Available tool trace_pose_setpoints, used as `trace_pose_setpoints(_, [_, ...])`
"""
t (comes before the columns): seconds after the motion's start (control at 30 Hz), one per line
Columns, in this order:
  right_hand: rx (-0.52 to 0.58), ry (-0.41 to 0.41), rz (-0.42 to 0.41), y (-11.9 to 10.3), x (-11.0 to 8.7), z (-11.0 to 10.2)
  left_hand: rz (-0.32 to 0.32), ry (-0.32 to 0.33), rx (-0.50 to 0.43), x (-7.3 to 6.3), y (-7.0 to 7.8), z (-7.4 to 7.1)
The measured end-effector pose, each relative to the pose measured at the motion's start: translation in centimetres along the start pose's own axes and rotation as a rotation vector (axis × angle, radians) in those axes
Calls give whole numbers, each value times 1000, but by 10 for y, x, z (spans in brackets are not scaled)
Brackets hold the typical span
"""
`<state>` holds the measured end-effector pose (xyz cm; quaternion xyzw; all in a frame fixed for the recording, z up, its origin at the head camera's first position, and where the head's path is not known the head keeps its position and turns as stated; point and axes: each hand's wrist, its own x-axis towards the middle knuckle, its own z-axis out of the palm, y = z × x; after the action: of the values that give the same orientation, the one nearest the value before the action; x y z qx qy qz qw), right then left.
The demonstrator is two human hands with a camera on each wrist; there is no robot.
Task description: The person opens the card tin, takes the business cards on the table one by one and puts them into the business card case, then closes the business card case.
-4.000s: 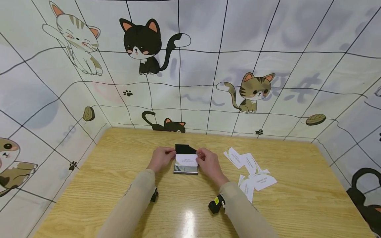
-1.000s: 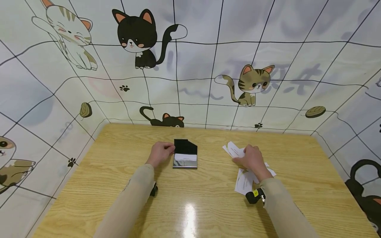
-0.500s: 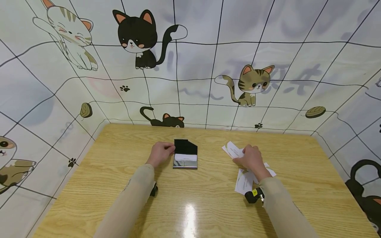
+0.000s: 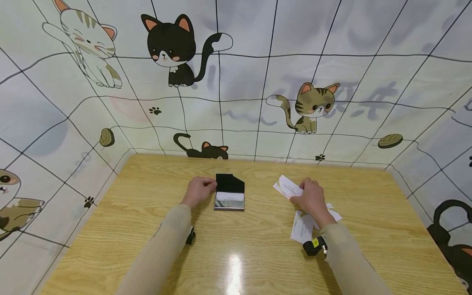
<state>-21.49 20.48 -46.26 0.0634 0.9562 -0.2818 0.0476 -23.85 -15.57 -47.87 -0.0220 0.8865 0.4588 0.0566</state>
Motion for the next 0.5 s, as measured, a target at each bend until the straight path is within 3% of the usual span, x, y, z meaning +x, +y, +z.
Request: trace_pose_setpoints(0.5, [161,114,-175,8,-3,7,3,1,-6,-2,2,-1])
